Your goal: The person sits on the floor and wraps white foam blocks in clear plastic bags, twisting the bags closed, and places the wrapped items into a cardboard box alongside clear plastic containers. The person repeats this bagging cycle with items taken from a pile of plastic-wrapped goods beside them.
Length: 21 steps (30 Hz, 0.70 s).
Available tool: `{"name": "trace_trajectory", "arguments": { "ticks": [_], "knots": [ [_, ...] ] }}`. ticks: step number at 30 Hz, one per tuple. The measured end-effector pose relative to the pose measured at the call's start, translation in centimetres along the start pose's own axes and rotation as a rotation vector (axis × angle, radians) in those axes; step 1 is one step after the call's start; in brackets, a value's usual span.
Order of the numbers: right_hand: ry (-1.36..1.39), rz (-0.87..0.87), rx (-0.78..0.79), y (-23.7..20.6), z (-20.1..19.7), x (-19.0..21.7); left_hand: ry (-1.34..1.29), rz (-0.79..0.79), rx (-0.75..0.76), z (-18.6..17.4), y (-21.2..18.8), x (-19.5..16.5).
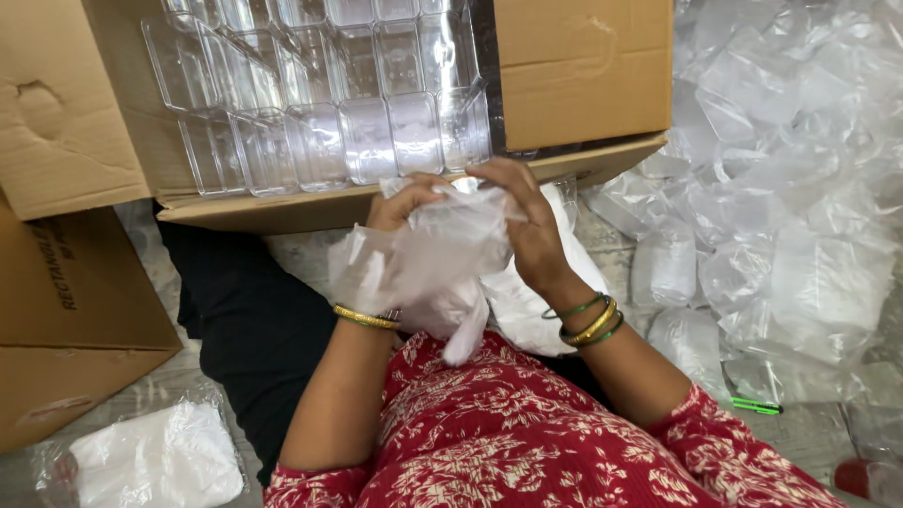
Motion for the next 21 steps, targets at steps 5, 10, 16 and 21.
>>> {"name": "trace_trajectory", "arguments": {
  "ticks": [5, 10, 16, 21],
  "knots": [
    [-0.044, 0.023, -0.031, -2.7, -0.9, 1.8, -0.750, -0.569, -0.367, 1.8, -3.4, 7.3],
    [0.351, 0.462, -0.121, -6.0, -2.1, -2.2, -0.643, -0.763, -0.319, 4.7, -5.2, 8.8],
    [0.537, 0.578, -0.192, -12.8, -7.0, -8.2, -0.539, -0.782, -0.360, 5.1, -6.3, 9.3],
    [0.151, 0.591, -0.837, -17.8, -24.7, -21.2, -0.775, -0.626, -0.533, 1.2, -6.8, 9.4]
  ]
}}
Point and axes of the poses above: each hand's wrist, its own y-axis towards the middle knuckle, its own z-axis out of the palm, x = y × z, the point moved 10 cm from there along y, towards the middle knuckle, and after that the axes turned 12 degrees about -y, right-handed, at the moved point
